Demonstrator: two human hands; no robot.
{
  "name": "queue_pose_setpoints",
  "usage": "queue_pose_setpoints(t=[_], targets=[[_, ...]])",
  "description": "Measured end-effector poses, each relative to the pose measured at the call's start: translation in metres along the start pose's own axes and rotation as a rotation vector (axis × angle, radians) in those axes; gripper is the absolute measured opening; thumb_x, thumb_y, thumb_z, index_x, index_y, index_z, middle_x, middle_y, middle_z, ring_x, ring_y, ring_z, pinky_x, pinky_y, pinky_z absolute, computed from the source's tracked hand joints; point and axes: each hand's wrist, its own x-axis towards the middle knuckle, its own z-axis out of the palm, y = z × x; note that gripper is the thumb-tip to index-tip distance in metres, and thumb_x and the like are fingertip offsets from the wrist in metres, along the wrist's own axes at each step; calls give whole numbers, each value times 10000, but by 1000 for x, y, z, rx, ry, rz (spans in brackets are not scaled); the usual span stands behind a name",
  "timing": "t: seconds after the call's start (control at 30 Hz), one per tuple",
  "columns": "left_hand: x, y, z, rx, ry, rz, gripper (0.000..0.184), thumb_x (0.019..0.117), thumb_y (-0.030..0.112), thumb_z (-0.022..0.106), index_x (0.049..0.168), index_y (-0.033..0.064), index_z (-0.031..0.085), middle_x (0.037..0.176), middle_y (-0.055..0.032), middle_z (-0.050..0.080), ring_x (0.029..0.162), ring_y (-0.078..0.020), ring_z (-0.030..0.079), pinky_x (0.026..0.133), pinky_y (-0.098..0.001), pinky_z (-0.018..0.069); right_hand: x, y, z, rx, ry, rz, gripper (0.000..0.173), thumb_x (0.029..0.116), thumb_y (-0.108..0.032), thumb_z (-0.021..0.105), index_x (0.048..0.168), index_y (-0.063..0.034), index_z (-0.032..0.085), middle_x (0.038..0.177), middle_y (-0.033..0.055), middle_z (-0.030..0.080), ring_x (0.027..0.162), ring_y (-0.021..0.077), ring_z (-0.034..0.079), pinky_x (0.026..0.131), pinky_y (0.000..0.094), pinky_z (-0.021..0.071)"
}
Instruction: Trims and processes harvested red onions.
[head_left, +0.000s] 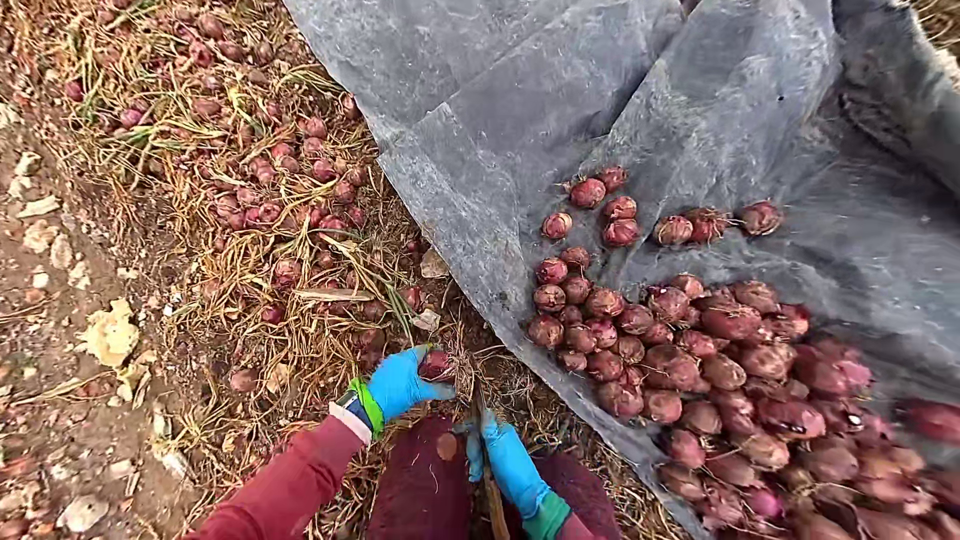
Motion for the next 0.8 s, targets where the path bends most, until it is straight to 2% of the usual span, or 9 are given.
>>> queue_pose_setpoints(t=[0.07, 0.13, 0.27, 0.37, 0.43, 0.5, 0.57, 0.7, 0.8], targets=[[-37, 27, 2, 45, -128, 74, 901, 663, 636, 880, 1421, 245, 592, 1190, -47, 734, 1111, -224, 700, 978, -549, 567, -5, -15, 14, -64, -39, -179, 751, 952, -752, 447, 991, -36, 670, 659, 82, 650, 507, 228, 634, 500, 404, 592], [-69, 42, -4, 143, -244, 129, 787, 793, 523, 855, 1427, 152, 572, 1239, -129, 704, 1166, -310, 672, 1015, -594, 522, -16, -29, 21, -212, 1, -287, 841, 891, -860, 358, 937, -80, 669, 681, 50, 670, 529, 200, 644, 511, 382, 592], [-116, 53, -25, 317, -326, 223, 611, 914, 444, 779, 1390, 107, 597, 1247, -168, 696, 1184, -356, 660, 1027, -614, 498, -48, -38, 29, -390, 40, -392, 814, 955, -792, 274, 901, -87, 678, 653, -6, 657, 531, 130, 627, 518, 337, 566], [-151, 49, -32, 243, -319, 277, 441, 943, 442, 744, 1222, 102, 712, 1106, -120, 735, 1045, -268, 697, 971, -534, 534, -82, -34, 34, -425, 22, -507, 827, 971, -781, 236, 873, -85, 672, 665, -5, 656, 547, 126, 624, 534, 338, 565], [-175, 46, -28, 96, -315, 289, 377, 940, 426, 753, 1140, 107, 726, 962, -74, 727, 835, -186, 690, 820, -441, 576, -103, -36, 39, -480, 36, -557, 842, 974, -780, 182, 852, -99, 661, 653, -8, 644, 536, 122, 615, 520, 343, 559], [-191, 42, -27, 109, -251, 307, 308, 948, 380, 752, 1132, 133, 742, 940, -46, 730, 798, -154, 682, 772, -395, 577, -124, -45, 42, -521, -5, -476, 851, 970, -787, 172, 889, -107, 677, 644, 9, 617, 517, 140, 578, 500, 360, 527], [-196, 37, -36, 345, -102, 288, 296, 970, 321, 711, 1211, 153, 745, 1130, -75, 750, 1077, -242, 698, 986, -519, 533, -143, -46, 42, -519, -87, -408, 807, 1011, -716, 194, 950, -110, 724, 625, 10, 585, 485, 136, 522, 483, 356, 486], [-201, 23, -39, 242, 327, 195, 259, 951, 374, 739, 1124, 183, 772, 1037, -40, 770, 1001, -217, 726, 933, -542, 568, -153, -16, 36, -334, -36, -356, 845, 1030, -687, 124, 996, -68, 699, 578, 52, 552, 415, 175, 496, 405, 360, 476], [-225, 64, -7, 390, 178, 163, 308, 962, 378, 664, 1161, 154, 733, 1076, -81, 750, 1037, -282, 712, 933, -585, 553, -141, -8, 31, -557, -140, -195, 860, 1000, -742, 146, 1080, -102, 715, 662, 59, 614, 497, 187, 563, 495, 383, 521]])
